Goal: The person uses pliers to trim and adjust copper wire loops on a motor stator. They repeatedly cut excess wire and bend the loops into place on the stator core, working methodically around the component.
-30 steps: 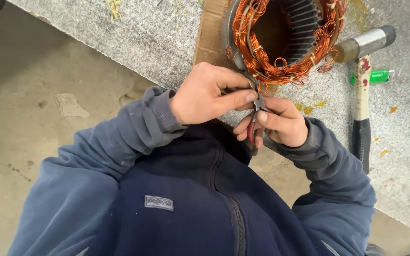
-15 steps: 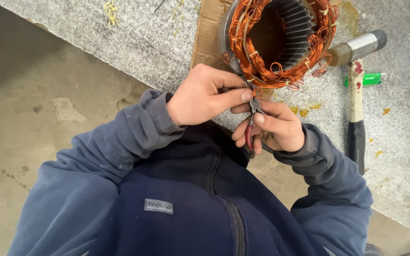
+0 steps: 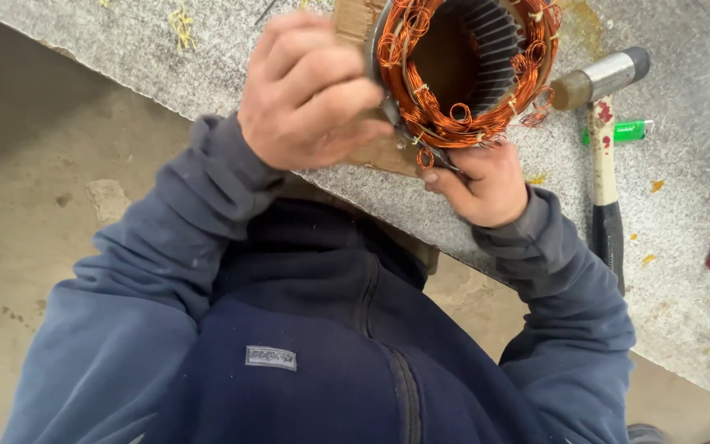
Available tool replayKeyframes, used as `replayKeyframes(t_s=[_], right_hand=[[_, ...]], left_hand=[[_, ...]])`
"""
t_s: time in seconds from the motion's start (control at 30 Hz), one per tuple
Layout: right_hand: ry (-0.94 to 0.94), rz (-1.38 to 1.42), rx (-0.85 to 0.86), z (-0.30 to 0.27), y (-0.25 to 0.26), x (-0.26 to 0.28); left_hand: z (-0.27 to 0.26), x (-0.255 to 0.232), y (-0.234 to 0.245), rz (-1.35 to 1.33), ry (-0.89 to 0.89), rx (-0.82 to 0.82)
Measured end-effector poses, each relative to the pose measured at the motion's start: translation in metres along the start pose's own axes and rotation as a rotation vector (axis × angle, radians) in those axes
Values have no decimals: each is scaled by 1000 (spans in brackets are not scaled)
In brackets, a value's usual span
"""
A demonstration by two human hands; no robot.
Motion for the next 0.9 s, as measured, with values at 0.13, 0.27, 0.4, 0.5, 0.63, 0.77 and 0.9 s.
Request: replayKeyframes(t_s=[0.13,0.27,0.4,0.5,0.63,0.77,0.9], right_hand=[[186,-141,-122,-2,6,18],[22,122,-17,-4,-2,-4],[-307,483,248,-8,-23,-22],[-328,483,345,-1,-23,-14],[-286,558,373,-8,-41,-35],[-172,309,233,-5,-41,-42],[67,99,42,2,-20,-13]], left_hand=[[17,-1,-3,-18,-161,34],[31,3,-24,-69,-190,219],[44,0,-31,-163,-260,312],[55,-1,-37,-78,-292,417],[75,-4,-37,-208,-255,465],[75,-10,-32,-155,-360,391],[50,7,-57,-330,-297,488]])
Point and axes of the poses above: each hand's wrist, its own z-axis towards the middle knuckle, its own y-axis out of the back of the hand, x = y × z, the point moved 10 cm from there along z, towards the middle knuckle, and after that the axes turned 4 degrees about -y, right-handed, at the moved point
